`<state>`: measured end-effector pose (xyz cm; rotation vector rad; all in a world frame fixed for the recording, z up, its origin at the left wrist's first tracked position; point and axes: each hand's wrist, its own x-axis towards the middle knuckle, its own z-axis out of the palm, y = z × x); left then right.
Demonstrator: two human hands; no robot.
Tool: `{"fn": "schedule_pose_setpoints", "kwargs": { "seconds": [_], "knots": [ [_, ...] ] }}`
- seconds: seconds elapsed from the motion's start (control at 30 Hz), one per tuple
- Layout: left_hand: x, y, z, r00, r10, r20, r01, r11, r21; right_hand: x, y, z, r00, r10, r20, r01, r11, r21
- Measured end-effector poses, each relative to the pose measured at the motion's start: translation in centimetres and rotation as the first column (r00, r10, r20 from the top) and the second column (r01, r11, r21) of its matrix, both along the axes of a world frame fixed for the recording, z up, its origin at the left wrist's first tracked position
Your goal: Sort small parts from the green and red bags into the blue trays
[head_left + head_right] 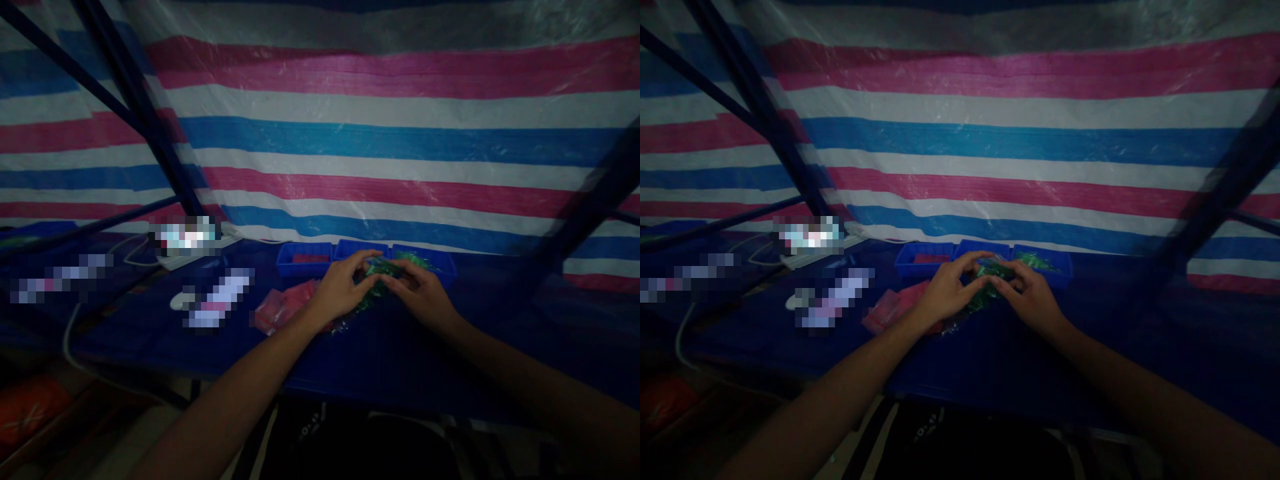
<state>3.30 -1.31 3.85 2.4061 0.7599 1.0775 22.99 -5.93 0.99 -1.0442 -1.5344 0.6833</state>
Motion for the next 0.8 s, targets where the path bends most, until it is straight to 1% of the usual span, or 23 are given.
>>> {"fn": "schedule_pose_setpoints", "kwargs": {
  "seconds": [0.1, 0.2, 0.3, 0.37, 0.43, 0.53, 0.6, 0.67, 0.8],
  "knots": [
    [0.1, 0.1, -0.2, 0.999, 0.021, 0.031, -0.021, 1.000, -0.021, 0.4, 0.1, 0.1, 1.000, -0.005, 0.026, 0.006, 1.000, -0.020],
    [0.1, 0.1, -0.1, 0.994, 0.067, 0.084, -0.072, 0.995, 0.064, 0.9, 0.6, -0.2, 0.995, -0.089, -0.038, 0.086, 0.994, -0.067],
    [0.0, 0.0, 0.1, 0.997, 0.038, 0.062, -0.046, 0.991, 0.130, 1.1, 1.1, -0.7, 0.980, -0.167, -0.103, 0.159, 0.983, -0.088],
    [0.0, -0.1, 0.2, 1.000, -0.006, 0.009, 0.005, 0.993, 0.118, 1.0, 1.0, -0.8, 0.979, -0.153, -0.132, 0.142, 0.985, -0.094],
    [0.0, -0.2, 0.1, 0.999, -0.044, -0.031, 0.046, 0.994, 0.094, 0.7, 0.7, -0.5, 0.983, -0.090, -0.161, 0.073, 0.992, -0.107],
    [0.0, 0.0, -0.2, 0.998, -0.043, -0.035, 0.046, 0.995, 0.090, 0.4, 0.2, 0.0, 0.988, 0.009, -0.156, -0.027, 0.993, -0.117],
    [0.0, 0.2, -0.4, 0.999, -0.022, -0.023, 0.024, 0.995, 0.096, 0.3, 0.0, 0.3, 0.990, 0.043, -0.137, -0.058, 0.992, -0.110],
    [0.0, 0.4, -0.5, 1.000, 0.006, -0.014, -0.005, 0.996, 0.086, 0.3, 0.0, 0.4, 0.992, 0.033, -0.124, -0.046, 0.994, -0.099],
    [-0.1, 0.6, -0.5, 0.998, 0.064, 0.023, -0.064, 0.998, 0.004, 0.5, 0.4, 0.1, 0.989, -0.061, -0.136, 0.051, 0.996, -0.078]
  ]
}}
